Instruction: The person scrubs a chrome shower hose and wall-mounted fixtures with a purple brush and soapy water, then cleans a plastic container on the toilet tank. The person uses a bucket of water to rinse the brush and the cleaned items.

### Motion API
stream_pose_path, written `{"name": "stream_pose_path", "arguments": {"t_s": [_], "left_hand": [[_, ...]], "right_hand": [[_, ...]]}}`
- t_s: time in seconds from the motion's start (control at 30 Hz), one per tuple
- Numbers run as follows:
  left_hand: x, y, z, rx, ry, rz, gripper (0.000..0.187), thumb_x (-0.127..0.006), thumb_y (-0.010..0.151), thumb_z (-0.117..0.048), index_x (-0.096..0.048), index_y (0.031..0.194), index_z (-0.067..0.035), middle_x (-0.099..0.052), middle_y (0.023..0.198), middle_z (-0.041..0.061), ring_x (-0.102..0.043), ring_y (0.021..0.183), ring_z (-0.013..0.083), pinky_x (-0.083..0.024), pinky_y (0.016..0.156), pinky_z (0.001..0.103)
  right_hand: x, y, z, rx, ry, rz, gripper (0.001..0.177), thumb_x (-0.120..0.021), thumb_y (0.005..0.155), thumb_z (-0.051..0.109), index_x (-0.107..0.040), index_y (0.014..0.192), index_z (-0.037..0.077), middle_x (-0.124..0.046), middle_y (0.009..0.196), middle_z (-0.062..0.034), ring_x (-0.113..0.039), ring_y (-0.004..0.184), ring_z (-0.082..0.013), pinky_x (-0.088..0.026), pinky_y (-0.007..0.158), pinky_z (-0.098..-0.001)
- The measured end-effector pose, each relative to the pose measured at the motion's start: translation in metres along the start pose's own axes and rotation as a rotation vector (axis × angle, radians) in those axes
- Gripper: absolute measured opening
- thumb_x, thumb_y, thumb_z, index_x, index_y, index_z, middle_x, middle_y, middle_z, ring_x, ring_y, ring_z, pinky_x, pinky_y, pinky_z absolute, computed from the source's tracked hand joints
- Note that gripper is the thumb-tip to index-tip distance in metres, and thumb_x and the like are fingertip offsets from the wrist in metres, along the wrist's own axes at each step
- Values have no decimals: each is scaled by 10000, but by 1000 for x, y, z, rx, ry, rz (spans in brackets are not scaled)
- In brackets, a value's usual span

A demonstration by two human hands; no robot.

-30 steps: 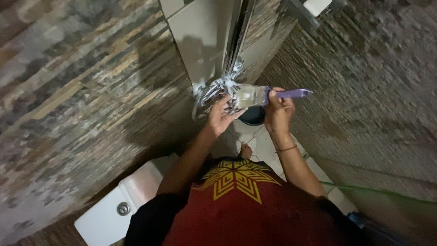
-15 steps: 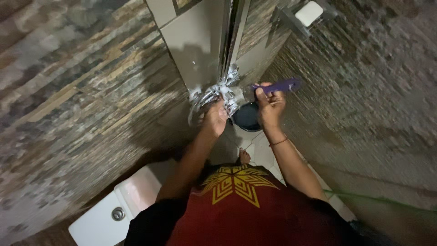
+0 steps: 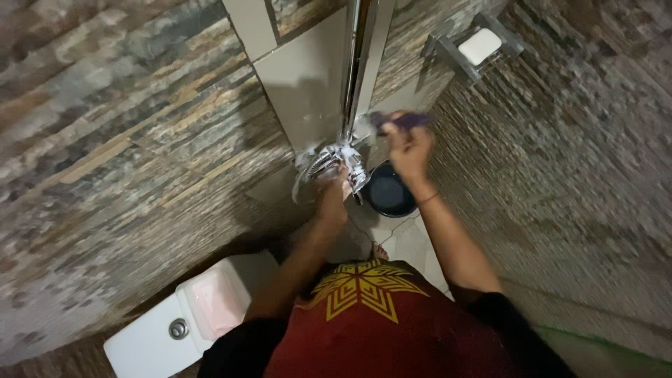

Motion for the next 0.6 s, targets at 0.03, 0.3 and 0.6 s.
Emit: {"name": "stream_pose_path", "arguments": {"t_s": [0.03,0.3,0.6], "left_hand": [[1,-1,1,-8,17,-12,417,-736,1016,-208,-569,1352,-26,-694,1244,148,-694,1036,228,-570,910,345],[9,-8,7,-177,302,14,262,-721,1013,-289,-665,1145,-70,-724,1053,144,-707,892,253,-578,823,385],[-85,-181,-72,-844,1412,287,288,-705,1010,-380,-774,911,-119,-758,838,139,-722,730,281,-586,725,429]], "right_hand": [[3,3,3,42,107,-14,142,-788,1007,77,-733,1132,40,-745,968,-41,-637,794,-132,-512,717,-291],[15,22,0,255,194,15,141,-778,1030,95,-706,1112,5,-748,1080,-79,-707,999,-139,-572,907,-312],[80,21,0,-155,-785,544,437,-766,1043,410,-833,836,31,-791,774,-102,-706,718,-189,-355,1293,-322]]}}
Point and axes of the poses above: each hand's wrist, its own y-axis towards the middle knuckle, its own x-axis out of the back of the hand, z = x × y, the point moved 5 cm from there along y, towards the middle knuckle
